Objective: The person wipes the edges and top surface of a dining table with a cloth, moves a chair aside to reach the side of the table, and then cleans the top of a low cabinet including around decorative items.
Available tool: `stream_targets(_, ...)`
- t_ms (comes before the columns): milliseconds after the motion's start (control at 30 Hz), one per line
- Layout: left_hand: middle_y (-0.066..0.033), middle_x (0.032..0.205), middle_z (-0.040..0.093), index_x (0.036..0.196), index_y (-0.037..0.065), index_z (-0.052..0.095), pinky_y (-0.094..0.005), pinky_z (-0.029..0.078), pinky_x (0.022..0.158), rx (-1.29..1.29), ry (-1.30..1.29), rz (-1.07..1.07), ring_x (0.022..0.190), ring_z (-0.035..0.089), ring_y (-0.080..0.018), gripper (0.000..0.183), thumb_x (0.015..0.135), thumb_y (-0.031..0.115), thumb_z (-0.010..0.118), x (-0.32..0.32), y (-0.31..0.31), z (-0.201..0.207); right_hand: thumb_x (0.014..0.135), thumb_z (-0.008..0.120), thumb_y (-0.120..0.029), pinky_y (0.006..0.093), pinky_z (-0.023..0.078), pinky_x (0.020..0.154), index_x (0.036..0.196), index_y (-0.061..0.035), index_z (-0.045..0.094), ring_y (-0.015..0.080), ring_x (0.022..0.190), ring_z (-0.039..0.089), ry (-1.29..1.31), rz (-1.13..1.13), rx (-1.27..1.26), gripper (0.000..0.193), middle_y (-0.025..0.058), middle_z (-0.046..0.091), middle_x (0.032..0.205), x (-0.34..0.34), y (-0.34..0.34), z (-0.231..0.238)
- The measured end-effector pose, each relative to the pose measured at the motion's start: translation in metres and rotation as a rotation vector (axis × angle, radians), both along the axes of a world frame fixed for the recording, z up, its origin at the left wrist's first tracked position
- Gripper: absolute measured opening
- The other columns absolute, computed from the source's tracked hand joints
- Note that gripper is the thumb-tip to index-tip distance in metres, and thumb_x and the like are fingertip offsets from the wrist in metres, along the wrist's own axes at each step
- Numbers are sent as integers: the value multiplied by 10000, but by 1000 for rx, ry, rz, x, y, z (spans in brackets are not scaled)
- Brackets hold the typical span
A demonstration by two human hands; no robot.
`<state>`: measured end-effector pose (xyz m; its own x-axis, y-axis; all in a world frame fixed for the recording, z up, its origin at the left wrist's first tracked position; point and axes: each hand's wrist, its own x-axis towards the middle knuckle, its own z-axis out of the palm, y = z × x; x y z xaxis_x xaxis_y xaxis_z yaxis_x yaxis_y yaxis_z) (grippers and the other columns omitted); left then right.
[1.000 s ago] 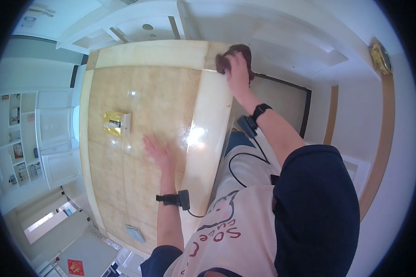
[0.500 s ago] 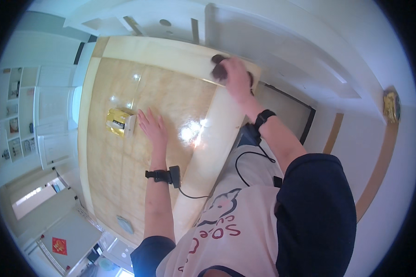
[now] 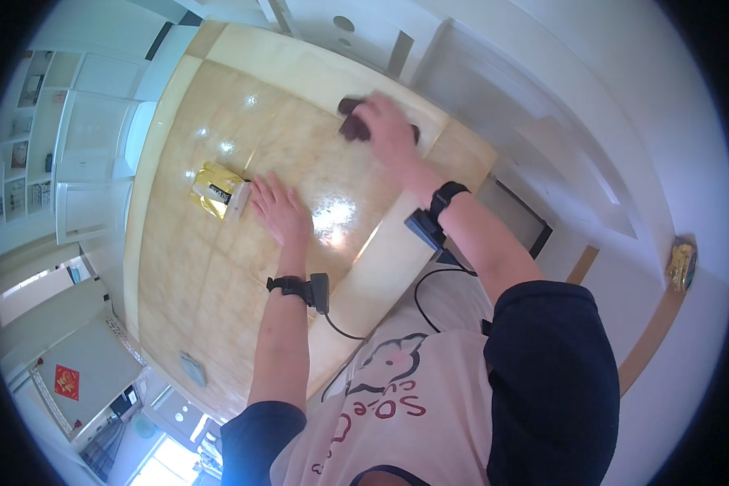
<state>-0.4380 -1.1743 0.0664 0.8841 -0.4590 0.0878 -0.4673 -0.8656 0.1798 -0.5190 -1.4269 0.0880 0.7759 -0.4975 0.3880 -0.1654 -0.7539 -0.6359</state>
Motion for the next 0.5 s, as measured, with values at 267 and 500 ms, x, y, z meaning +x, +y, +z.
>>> stream_targets(267, -187, 1603, 221, 1526, 100, 326, -510, 102, 1207, -36, -12, 3, 1493, 165, -350, 572, 1008, 332, 396, 4, -6, 1, 811, 599, -53, 434, 468, 1008, 1074, -111, 615, 372, 1223, 537, 14, 216, -192, 269, 160, 561, 1297, 38, 15, -21)
stream_targets(500, -174, 1601, 236, 1499, 101, 378, -508, 115, 1206, -58, 24, 38, 1497, 164, -337, 571, 988, 342, 458, 3, -8, 6, 798, 605, -43, 467, 496, 802, 1059, -80, 585, 382, 982, 580, -44, -211, -72, 264, 152, 575, 1058, 103, -40, 0)
